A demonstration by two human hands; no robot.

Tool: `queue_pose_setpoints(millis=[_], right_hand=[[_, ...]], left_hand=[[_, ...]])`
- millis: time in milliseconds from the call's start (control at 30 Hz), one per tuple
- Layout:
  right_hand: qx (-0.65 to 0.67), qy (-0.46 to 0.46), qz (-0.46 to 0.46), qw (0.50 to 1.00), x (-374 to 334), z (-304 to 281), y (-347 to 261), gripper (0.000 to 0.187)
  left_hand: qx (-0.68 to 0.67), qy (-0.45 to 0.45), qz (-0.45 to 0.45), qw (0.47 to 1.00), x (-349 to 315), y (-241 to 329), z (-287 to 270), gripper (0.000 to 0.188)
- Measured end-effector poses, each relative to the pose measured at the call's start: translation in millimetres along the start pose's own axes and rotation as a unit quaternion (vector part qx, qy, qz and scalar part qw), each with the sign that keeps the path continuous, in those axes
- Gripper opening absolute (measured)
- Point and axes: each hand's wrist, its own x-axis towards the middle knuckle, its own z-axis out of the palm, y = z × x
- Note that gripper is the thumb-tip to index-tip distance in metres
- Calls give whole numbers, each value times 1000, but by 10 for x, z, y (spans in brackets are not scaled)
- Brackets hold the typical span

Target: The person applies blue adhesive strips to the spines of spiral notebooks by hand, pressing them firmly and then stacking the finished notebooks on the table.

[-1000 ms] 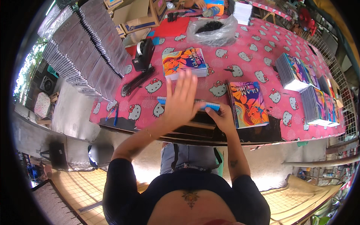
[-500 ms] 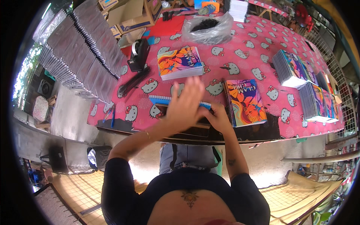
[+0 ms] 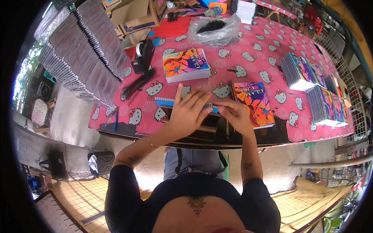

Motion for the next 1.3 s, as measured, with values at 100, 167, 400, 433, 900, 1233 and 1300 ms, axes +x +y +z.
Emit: queue_pose_setpoints(millis=[100,167,400,433,900,1233,1300], right_hand=[[-12,-53,45,997,124,-126,-21,17],[-31,-89,55,994,198,-178,-141,10],[-225,51,-60,971,121,177,-159,15],[-209,59,-75,973,94,181,-99,16],[-509,156,-137,836,-543,-695,-597,44],[-553,-4,-19,833,-886,-896,-115,70],[-442,94,-56,890,-723,-670,-170,74]], left_hand=[[-51,-12,11,999,17,-110,24,21],[-55,52,35,996,30,-96,87,12],[-76,14,9,997,-27,64,-31,16],[-93,9,17,995,-11,10,-49,17],[10,-17,21,1000,232,-1950,550,27],[134,39,-29,990,254,-1850,316,23],[171,153,11,973,532,-1489,-87,16]])
